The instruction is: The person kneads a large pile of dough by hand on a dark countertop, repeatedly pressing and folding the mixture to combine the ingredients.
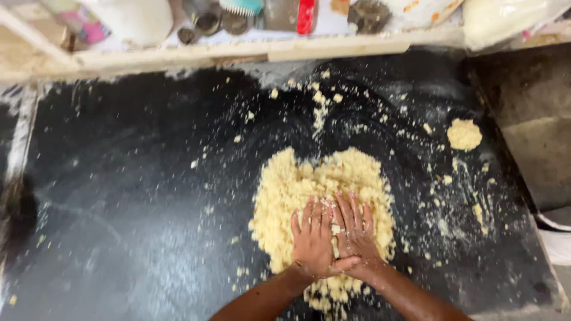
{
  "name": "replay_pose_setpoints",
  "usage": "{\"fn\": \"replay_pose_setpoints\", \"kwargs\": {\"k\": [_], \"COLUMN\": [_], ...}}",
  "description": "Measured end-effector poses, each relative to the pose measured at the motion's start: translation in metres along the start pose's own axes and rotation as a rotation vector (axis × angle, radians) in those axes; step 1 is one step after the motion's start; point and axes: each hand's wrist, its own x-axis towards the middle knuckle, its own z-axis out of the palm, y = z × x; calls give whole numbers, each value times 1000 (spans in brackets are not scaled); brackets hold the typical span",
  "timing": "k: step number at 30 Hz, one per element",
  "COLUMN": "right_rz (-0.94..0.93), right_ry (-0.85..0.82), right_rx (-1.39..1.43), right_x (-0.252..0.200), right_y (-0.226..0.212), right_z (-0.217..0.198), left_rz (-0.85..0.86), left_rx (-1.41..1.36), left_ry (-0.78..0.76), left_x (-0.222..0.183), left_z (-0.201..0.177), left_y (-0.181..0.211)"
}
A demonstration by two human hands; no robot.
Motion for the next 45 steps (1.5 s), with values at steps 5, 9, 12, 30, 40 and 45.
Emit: {"fn": "replay_pose_setpoints", "kwargs": {"k": [5, 9, 12, 30, 40, 45], "right_rz": [20, 231, 294, 11, 251, 352], "right_ry": [42, -330, -277, -36, 401, -29], "right_rx": [253, 275, 176, 390, 355, 288], "right_x": [60, 109, 140, -86, -74, -11], "right_y": [34, 60, 79, -16, -51, -5], "right_z": [10, 18, 29, 9, 42, 47], "left_rz": [-76, -245, -387, 41, -349, -222], "left_rx": [-213, -428, -465, -595, -465, -210], "left_ry": [6, 131, 119, -59, 425, 324], "left_x": [79, 132, 168, -41, -23, 8], "left_z": [32, 21, 4, -23, -9, 18], "left_y": [-32, -51, -58, -55, -53, -16]}}
